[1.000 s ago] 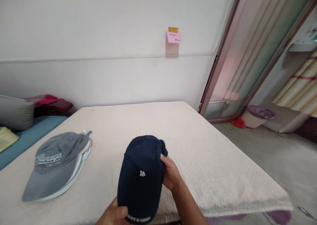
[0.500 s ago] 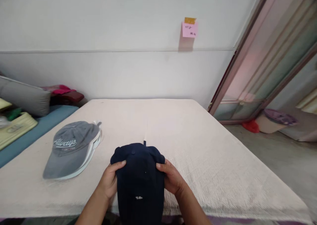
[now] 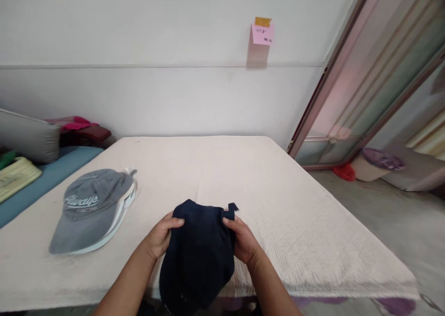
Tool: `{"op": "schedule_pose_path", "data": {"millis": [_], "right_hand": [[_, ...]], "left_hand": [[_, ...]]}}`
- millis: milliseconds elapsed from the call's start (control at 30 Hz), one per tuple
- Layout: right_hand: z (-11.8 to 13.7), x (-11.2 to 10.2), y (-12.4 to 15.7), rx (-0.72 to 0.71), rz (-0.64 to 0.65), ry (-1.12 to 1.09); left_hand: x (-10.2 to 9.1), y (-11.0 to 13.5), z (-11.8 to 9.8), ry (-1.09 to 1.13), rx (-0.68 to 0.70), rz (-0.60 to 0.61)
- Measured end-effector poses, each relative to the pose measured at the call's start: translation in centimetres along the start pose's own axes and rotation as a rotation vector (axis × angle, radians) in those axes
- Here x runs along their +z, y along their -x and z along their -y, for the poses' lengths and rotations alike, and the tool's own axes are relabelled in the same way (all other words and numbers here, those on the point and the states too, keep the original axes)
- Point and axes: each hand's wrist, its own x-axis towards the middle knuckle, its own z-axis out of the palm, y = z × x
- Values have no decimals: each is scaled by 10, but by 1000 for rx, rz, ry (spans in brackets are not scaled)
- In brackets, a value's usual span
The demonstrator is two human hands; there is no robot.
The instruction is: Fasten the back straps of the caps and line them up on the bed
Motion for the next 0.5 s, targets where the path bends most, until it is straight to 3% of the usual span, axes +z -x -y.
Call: {"op": "schedule_pose_path", "data": {"millis": [267, 500], "right_hand": [[2, -13, -1, 13, -82, 17], [6, -15, -4, -16, -98, -2]], "left_hand": [[2, -16, 3, 85, 177, -159], [13, -17, 5, 105, 141, -322]]}}
